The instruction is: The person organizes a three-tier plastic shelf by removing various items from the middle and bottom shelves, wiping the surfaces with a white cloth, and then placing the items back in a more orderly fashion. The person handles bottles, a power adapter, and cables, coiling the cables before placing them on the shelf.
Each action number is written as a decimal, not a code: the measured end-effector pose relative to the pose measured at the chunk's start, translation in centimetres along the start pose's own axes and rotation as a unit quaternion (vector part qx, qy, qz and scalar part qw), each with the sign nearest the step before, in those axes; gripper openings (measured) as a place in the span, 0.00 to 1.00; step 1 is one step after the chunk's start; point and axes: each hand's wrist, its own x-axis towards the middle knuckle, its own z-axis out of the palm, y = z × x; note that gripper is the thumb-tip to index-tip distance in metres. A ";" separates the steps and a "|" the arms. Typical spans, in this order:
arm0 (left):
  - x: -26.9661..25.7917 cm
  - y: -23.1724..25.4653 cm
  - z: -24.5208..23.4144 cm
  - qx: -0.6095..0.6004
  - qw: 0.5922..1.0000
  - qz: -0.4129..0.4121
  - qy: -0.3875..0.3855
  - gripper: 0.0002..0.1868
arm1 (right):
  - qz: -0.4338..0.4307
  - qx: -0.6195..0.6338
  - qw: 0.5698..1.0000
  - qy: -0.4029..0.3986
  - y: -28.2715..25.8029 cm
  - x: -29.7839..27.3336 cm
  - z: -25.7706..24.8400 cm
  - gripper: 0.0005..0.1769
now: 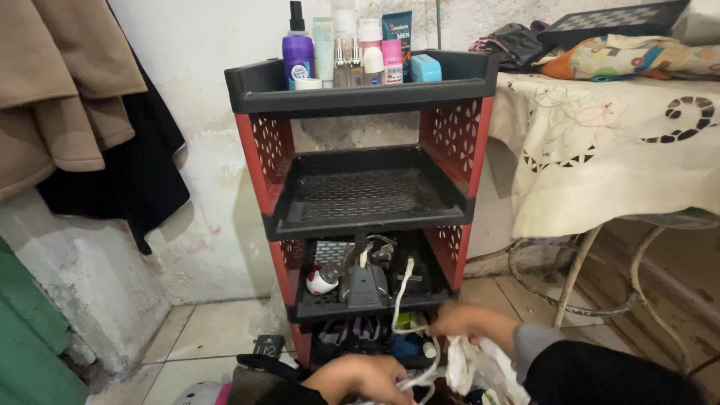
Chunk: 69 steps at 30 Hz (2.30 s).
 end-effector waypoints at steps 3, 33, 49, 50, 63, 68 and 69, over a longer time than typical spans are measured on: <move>1.7 -1.2 0.8 -0.007 1.000 0.022 -0.013 0.27 | 0.060 0.050 0.997 -0.021 2.3 3.3 3.7 0.18; 2.1 4.7 -9.9 -0.519 0.812 0.085 0.252 0.16 | -0.214 0.569 0.785 -0.118 -2.1 -6.2 -5.7 0.19; 1.8 7.3 -9.9 -0.540 0.799 0.095 0.246 0.15 | -0.099 0.596 0.794 0.069 -4.1 -1.3 -6.1 0.15; 2.1 7.2 -10.0 -0.555 0.785 0.112 0.253 0.14 | -0.107 0.586 0.801 0.060 -3.9 -1.4 -6.0 0.16; 2.3 7.8 -11.0 -0.697 0.645 0.128 0.286 0.13 | -0.146 0.126 0.901 -0.389 1.2 -3.7 1.8 0.33; 3.4 6.5 -12.1 -0.712 0.641 0.127 0.257 0.14 | -0.177 0.108 0.899 -0.385 2.4 -0.6 4.2 0.27; 3.5 6.2 -12.4 -0.715 0.644 0.131 0.241 0.14 | -0.187 0.076 0.908 -0.366 2.2 -0.7 3.6 0.26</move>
